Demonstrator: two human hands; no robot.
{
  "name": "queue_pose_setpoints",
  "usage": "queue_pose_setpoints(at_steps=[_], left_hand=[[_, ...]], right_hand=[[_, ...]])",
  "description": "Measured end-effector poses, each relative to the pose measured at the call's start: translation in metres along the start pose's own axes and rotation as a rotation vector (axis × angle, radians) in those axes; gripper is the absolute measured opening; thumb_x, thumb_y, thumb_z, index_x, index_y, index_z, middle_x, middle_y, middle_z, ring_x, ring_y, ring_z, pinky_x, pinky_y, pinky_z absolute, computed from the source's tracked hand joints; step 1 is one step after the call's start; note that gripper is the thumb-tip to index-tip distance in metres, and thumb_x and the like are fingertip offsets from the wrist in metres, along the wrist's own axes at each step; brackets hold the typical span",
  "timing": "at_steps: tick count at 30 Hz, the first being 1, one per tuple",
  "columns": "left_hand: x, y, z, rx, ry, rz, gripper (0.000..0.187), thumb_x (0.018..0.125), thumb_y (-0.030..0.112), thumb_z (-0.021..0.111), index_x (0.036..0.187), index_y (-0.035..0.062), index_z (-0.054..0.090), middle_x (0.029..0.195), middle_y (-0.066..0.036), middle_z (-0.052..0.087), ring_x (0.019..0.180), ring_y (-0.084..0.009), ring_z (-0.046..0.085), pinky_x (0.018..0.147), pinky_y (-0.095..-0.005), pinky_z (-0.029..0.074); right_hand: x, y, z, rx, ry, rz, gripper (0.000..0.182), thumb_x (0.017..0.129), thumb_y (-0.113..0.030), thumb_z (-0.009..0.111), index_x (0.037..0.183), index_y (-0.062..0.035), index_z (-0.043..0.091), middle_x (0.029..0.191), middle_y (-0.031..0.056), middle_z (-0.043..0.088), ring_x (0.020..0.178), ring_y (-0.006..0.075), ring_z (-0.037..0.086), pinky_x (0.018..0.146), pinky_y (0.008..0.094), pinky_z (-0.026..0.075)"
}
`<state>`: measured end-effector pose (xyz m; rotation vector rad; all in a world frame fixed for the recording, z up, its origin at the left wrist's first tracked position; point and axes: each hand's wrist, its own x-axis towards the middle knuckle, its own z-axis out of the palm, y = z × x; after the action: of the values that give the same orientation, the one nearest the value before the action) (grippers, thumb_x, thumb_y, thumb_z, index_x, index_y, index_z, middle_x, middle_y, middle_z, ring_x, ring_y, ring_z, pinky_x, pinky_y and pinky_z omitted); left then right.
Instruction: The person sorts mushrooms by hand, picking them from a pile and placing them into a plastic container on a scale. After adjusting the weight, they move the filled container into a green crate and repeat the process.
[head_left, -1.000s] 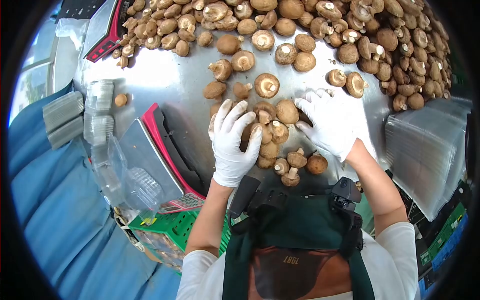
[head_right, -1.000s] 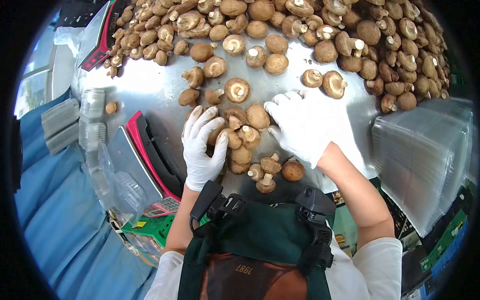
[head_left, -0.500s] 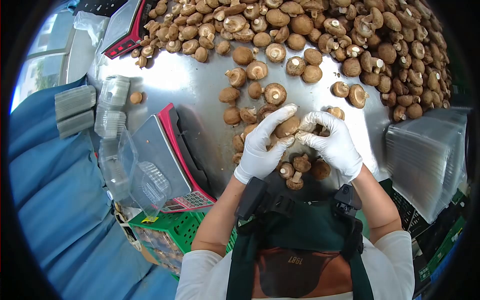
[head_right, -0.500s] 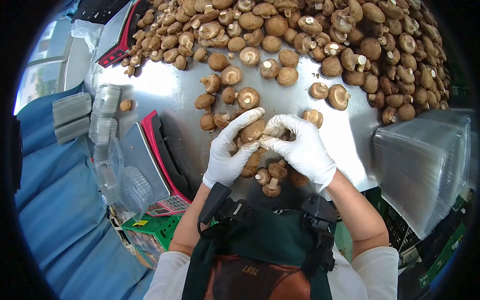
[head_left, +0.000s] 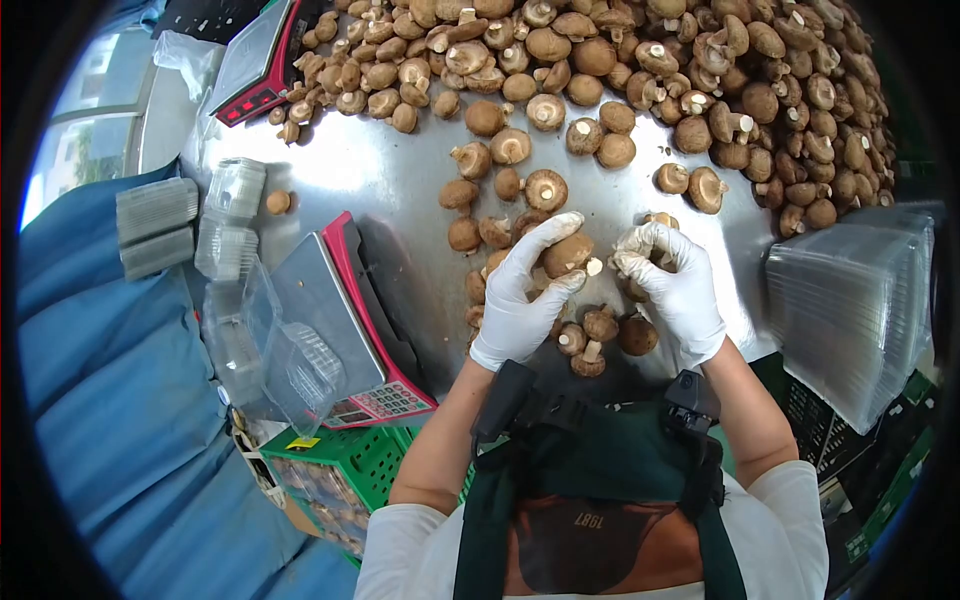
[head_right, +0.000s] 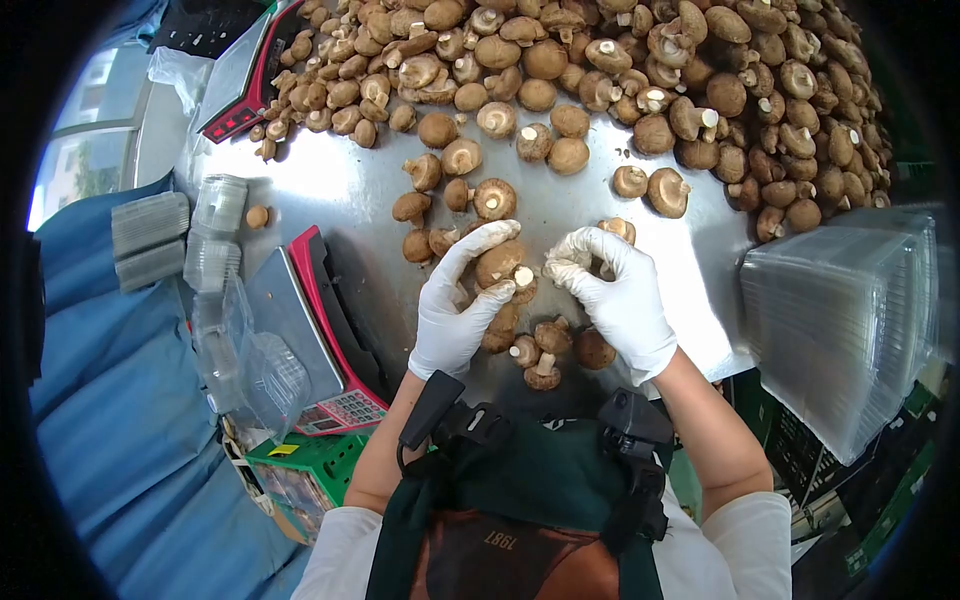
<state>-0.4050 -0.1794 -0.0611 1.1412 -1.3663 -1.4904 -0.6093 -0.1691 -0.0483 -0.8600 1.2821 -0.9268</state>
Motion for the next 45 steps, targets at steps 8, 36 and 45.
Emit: queue_pose_setpoints(at_steps=[8,36,45], left_hand=[[0.012,0.011,-0.004,0.470,-0.084,0.311,0.059,0.080,-0.004,0.079,0.136,0.0032,0.061,0.140,-0.013,0.062,0.124,-0.0264,0.062,0.107,-0.0363,0.049],[0.008,0.009,0.020,-0.272,0.043,-0.065,0.054,0.088,-0.013,0.067,0.139,-0.0010,0.055,0.142,-0.014,0.058,0.130,-0.0210,0.056,0.110,-0.0373,0.050],[0.009,0.025,-0.012,0.074,0.152,0.043,0.051,0.098,-0.002,0.056,0.148,0.0030,0.048,0.142,-0.010,0.058,0.129,-0.0179,0.055,0.108,-0.0326,0.046]], right_hand=[[-0.002,-0.004,-0.001,0.036,-0.126,0.067,0.021,0.091,-0.005,0.073,0.111,0.0000,0.070,0.096,0.0010,0.069,0.090,0.0086,0.061,0.081,0.0265,0.052],[-0.006,0.011,-0.007,0.415,0.012,0.082,0.009,0.090,0.002,0.062,0.096,-0.0047,0.061,0.087,0.0032,0.065,0.072,0.0091,0.060,0.063,0.0239,0.049],[-0.093,0.033,-0.128,-1.057,-0.105,0.091,0.013,0.085,-0.007,0.070,0.096,-0.0012,0.068,0.083,0.0183,0.070,0.069,0.0319,0.068,0.066,0.0386,0.054]])
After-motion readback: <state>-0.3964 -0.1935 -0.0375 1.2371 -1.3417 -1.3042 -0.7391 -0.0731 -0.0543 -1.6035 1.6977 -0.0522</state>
